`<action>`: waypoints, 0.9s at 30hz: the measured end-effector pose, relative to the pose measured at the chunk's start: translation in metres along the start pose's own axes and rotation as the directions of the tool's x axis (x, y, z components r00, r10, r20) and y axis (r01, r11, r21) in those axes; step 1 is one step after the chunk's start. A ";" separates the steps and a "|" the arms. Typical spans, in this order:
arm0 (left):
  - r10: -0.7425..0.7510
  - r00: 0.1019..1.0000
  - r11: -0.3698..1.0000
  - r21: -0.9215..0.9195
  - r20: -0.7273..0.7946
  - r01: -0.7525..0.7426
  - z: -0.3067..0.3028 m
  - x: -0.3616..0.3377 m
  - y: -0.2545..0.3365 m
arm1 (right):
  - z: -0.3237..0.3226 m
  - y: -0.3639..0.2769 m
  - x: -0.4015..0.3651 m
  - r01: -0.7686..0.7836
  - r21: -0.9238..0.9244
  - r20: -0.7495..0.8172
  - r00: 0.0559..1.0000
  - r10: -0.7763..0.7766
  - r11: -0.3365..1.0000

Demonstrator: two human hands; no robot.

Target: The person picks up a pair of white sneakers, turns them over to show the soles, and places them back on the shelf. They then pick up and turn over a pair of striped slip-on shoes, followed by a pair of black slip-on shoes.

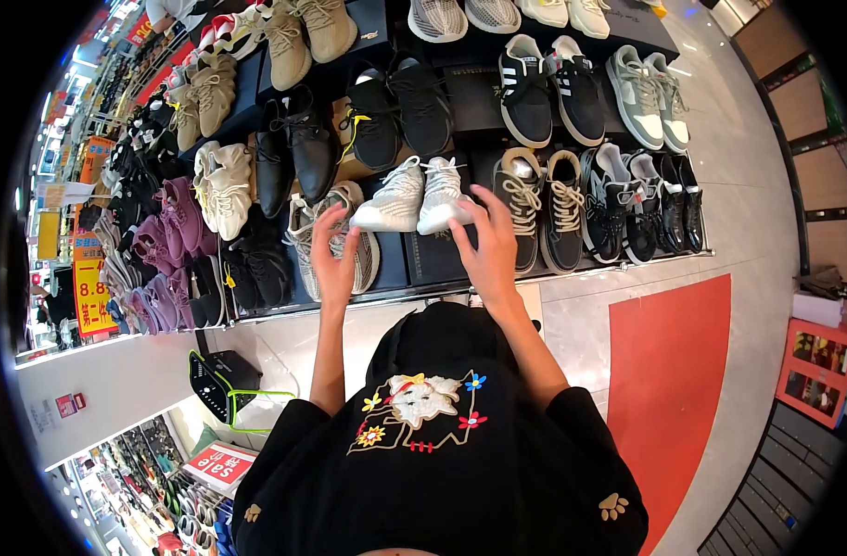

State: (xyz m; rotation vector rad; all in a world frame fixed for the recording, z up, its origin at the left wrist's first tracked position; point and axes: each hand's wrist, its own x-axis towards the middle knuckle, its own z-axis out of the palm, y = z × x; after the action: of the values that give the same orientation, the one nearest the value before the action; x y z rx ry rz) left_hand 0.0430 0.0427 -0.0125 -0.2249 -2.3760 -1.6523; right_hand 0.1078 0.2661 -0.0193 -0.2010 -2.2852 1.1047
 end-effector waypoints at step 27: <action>0.028 0.931 0.983 0.157 0.365 -0.091 0.026 0.064 -0.032 | 0.045 0.045 0.041 -0.244 0.207 0.276 0.943 0.183 0.947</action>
State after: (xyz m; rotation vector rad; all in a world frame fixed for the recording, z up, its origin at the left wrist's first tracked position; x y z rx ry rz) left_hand -0.0295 0.0554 -0.0316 -0.6116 -2.7286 -1.4703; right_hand 0.0436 0.2801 -0.0568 -0.2287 -2.3645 1.5898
